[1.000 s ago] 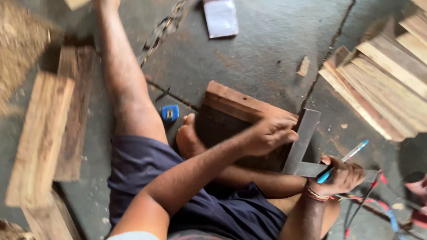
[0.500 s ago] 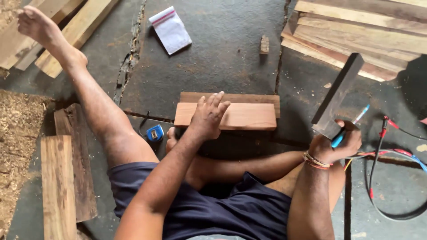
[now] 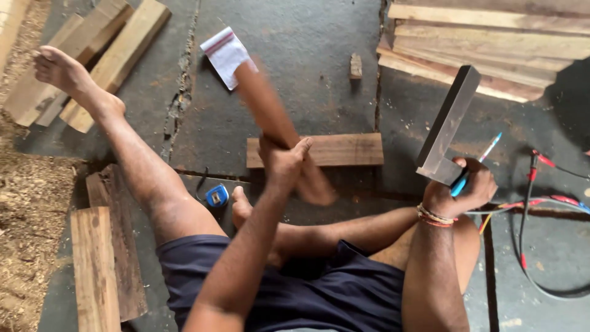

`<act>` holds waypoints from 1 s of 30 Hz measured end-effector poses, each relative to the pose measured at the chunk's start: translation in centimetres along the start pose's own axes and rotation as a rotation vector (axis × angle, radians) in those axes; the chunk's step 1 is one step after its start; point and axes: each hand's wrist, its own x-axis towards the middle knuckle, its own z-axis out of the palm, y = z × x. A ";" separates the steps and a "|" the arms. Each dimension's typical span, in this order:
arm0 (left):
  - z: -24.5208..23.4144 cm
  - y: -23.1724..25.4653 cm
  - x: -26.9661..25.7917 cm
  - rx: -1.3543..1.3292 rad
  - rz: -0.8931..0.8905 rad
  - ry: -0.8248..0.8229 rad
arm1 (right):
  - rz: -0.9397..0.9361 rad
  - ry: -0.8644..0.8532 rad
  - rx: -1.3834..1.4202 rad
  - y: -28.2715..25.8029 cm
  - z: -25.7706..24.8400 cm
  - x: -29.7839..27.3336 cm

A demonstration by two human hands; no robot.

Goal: The person is measuring and marking wood pieces using a ruler, square, and pen while sitting on the floor.

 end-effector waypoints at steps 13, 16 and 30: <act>1.6 -2.7 -5.2 -0.732 -0.922 -0.121 | -0.031 -0.075 0.020 0.2 0.0 -0.5; 0.0 -1.7 -4.3 -0.433 -0.774 -0.165 | 0.044 -0.085 -0.043 0.2 0.5 -0.9; -0.7 -1.4 4.6 0.900 0.436 -0.709 | -0.208 -0.355 0.010 -3.7 0.4 0.6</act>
